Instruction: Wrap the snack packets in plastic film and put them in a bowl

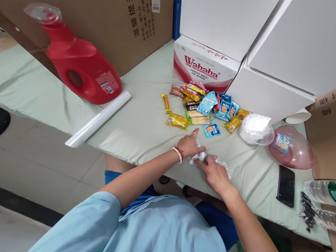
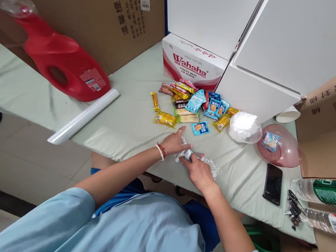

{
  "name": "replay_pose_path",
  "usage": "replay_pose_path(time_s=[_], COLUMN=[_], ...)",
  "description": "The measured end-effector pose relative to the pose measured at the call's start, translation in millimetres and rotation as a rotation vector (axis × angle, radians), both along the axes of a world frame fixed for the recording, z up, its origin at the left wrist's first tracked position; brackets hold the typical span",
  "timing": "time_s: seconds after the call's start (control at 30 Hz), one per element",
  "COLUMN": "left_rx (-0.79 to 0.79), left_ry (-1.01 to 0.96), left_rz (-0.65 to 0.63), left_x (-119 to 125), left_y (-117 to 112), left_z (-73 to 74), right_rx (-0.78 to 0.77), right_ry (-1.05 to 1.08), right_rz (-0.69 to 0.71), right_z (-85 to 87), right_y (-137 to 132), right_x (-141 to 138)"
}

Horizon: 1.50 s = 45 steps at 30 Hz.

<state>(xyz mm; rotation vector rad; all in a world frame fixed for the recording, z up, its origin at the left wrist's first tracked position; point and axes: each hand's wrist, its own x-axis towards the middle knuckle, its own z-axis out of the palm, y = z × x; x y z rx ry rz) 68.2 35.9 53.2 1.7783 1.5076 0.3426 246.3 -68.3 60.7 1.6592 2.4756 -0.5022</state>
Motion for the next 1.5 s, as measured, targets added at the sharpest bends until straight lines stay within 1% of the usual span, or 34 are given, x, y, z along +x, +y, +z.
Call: replay_pose_path(time_s=[0.07, 0.17, 0.27, 0.33, 0.4, 0.5, 0.57, 0.63, 0.67, 0.7, 0.73, 0.77, 0.83, 0.87, 0.9, 0.93, 0.97, 1.03, 1.1, 1.13, 1.23, 1.3, 1.33, 1.4, 1.5], left_rx=[-0.011, -0.036, -0.016, 0.045, 0.123, 0.177, 0.161, 0.172, 0.197, 0.235, 0.283, 0.334, 0.428, 0.464, 0.492, 0.511, 0.523, 0.536, 0.540, 0.539, 0.527, 0.525, 0.529, 0.544, 0.530], left_ry=[-0.032, -0.116, -0.146, -0.175, -0.238, -0.331, -0.324, -0.267, -0.224, -0.171, -0.112, -0.050, 0.072, 0.127, 0.173, 0.212, 0.243, 0.283, 0.307, 0.317, 0.340, 0.349, 0.354, 0.365, 0.348], left_rz=[-0.005, 0.008, 0.058, 0.101, 0.092, 0.023, -0.033, -0.115, -0.162, -0.210, -0.258, -0.304, -0.369, -0.387, -0.400, -0.408, -0.415, -0.434, -0.437, -0.431, -0.399, -0.396, -0.402, -0.422, -0.419], left_x=[-6.4, -22.3, -27.9, -20.5, -7.2, 10.9, 15.7, 15.2, 14.2, 13.2, 12.8, 13.1, 16.2, 18.5, 20.8, 22.9, 24.5, 25.9, 25.6, 25.3, 27.3, 32.5, 35.9, 42.9, 44.7], left_y=[-1.1, -7.2, -22.3, -35.3, -46.4, -52.9, -51.3, -48.9, -48.8, -50.0, -52.4, -56.3, -66.9, -72.9, -78.7, -84.0, -88.2, -92.9, -92.9, -91.8, -87.7, -86.4, -86.3, -86.4, -86.1], left_z=[-5.6, -14.3, -15.4, -12.6, -9.4, -6.7, -6.5, -6.6, -6.7, -6.7, -6.7, -6.7, -7.1, -7.7, -8.6, -9.8, -11.2, -14.1, -16.8, -17.9, -20.4, -21.2, -21.3, -20.7, -18.4], right_rx=[0.009, 0.040, 0.066, 0.071, 0.069, 0.087, 0.095, 0.054, 0.021, -0.002, 0.002, 0.043, 0.220, 0.320, 0.396, 0.438, 0.446, 0.405, 0.362, 0.339, 0.232, 0.190, 0.191, 0.219, 0.247], right_ry=[0.034, 0.135, 0.263, 0.313, 0.343, 0.448, 0.572, 0.700, 0.753, 0.794, 0.815, 0.808, 0.697, 0.607, 0.511, 0.428, 0.372, 0.363, 0.455, 0.514, 0.678, 0.745, 0.759, 0.733, 0.622], right_rz=[0.000, 0.006, 0.028, 0.039, 0.037, 0.038, 0.050, 0.053, 0.023, -0.048, -0.165, -0.313, -0.598, -0.685, -0.724, -0.723, -0.695, -0.615, -0.583, -0.605, -0.768, -0.824, -0.819, -0.750, -0.610], right_z=[-3.6, -11.7, -20.8, -26.3, -30.6, -32.8, -30.9, -27.9, -26.8, -26.4, -27.0, -28.6, -34.5, -38.3, -42.3, -46.1, -49.1, -52.2, -50.0, -46.9, -31.5, -19.4, -13.9, -6.0, -5.9], right_y=[1.1, 5.5, 12.7, 17.7, 21.0, 19.0, 11.9, 1.6, -3.6, -8.3, -11.9, -14.3, -15.2, -14.2, -12.6, -11.1, -10.0, -9.9, -12.3, -13.9, -15.9, -12.4, -8.7, 2.7, 25.8], right_x=[4.0, 12.7, 17.4, 16.2, 13.2, 12.5, 18.2, 28.7, 35.2, 41.8, 48.4, 54.5, 64.0, 67.1, 69.1, 70.1, 70.3, 69.4, 68.2, 67.5, 61.8, 51.2, 43.4, 24.5, -1.4])
